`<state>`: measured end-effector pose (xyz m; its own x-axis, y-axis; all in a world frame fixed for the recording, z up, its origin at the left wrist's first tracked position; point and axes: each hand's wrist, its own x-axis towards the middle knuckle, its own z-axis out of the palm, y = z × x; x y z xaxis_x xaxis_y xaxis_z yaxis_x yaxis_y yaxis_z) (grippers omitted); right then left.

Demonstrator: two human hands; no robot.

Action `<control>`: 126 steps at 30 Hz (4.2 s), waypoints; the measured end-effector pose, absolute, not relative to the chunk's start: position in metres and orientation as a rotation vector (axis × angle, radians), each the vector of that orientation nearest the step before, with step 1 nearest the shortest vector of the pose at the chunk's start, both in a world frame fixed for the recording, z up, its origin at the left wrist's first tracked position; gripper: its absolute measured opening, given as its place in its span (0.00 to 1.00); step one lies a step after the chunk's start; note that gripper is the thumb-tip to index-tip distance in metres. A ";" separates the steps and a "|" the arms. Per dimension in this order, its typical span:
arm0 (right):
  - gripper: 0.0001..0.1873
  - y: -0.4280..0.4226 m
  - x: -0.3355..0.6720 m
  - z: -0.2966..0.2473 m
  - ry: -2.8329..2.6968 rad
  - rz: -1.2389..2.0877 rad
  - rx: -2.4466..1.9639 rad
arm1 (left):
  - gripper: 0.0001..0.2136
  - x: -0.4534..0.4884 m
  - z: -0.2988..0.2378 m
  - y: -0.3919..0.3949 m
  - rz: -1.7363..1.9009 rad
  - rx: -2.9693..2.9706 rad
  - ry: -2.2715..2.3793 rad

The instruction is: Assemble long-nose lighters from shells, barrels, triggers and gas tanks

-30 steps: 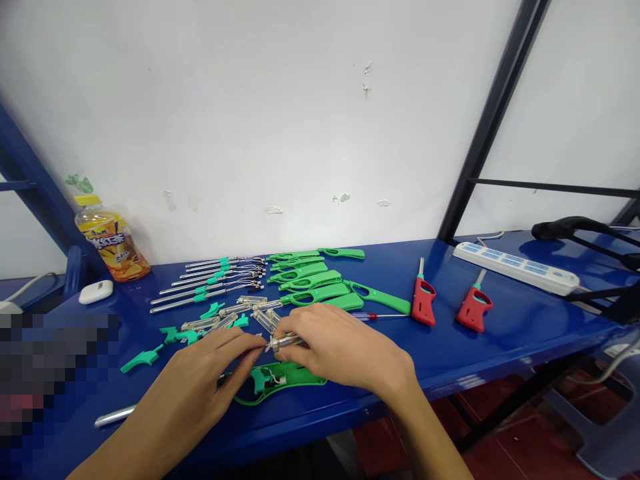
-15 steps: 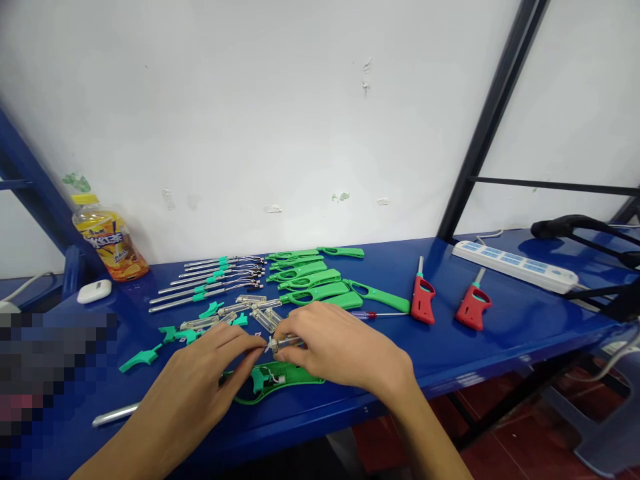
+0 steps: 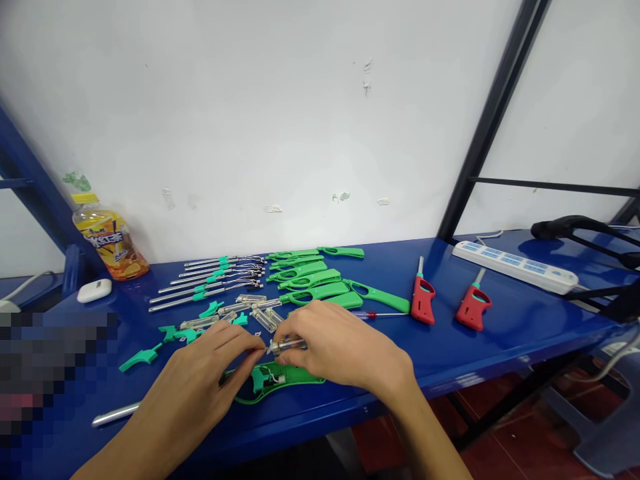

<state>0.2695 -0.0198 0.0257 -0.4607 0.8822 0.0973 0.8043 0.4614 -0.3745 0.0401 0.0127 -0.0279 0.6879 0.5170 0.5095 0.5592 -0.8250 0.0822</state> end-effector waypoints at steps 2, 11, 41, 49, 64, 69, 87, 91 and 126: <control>0.02 -0.020 0.269 0.026 -2.432 0.423 -1.454 | 0.10 0.041 -0.028 0.012 -0.801 -2.837 -0.905; 0.02 -0.020 0.267 0.028 -2.439 0.413 -1.457 | 0.10 0.043 -0.026 0.010 -0.761 -2.884 -0.905; 0.04 -0.019 0.270 0.026 -2.438 0.424 -1.483 | 0.08 0.042 -0.024 0.006 -0.728 -2.885 -0.966; 0.04 -0.020 0.270 0.024 -2.463 0.415 -1.447 | 0.07 0.039 -0.019 0.006 -0.756 -2.896 -1.013; 0.10 -0.017 0.269 0.026 -2.460 0.463 -1.340 | 0.06 0.041 -0.025 0.009 -0.717 -2.827 -0.913; 0.11 -0.017 0.269 0.027 -2.470 0.497 -1.343 | 0.07 0.040 -0.024 0.007 -0.713 -2.829 -0.894; 0.08 -0.015 0.276 0.021 -2.447 0.507 -1.400 | 0.14 0.004 -0.010 0.020 -0.701 -2.806 -1.103; 0.09 -0.014 0.279 0.017 -2.468 0.544 -1.441 | 0.12 -0.023 -0.010 0.025 -0.609 -2.914 -1.220; 0.09 -0.013 0.279 0.020 -2.387 0.775 -1.616 | 0.13 -0.017 -0.013 0.028 -0.318 -3.124 -1.378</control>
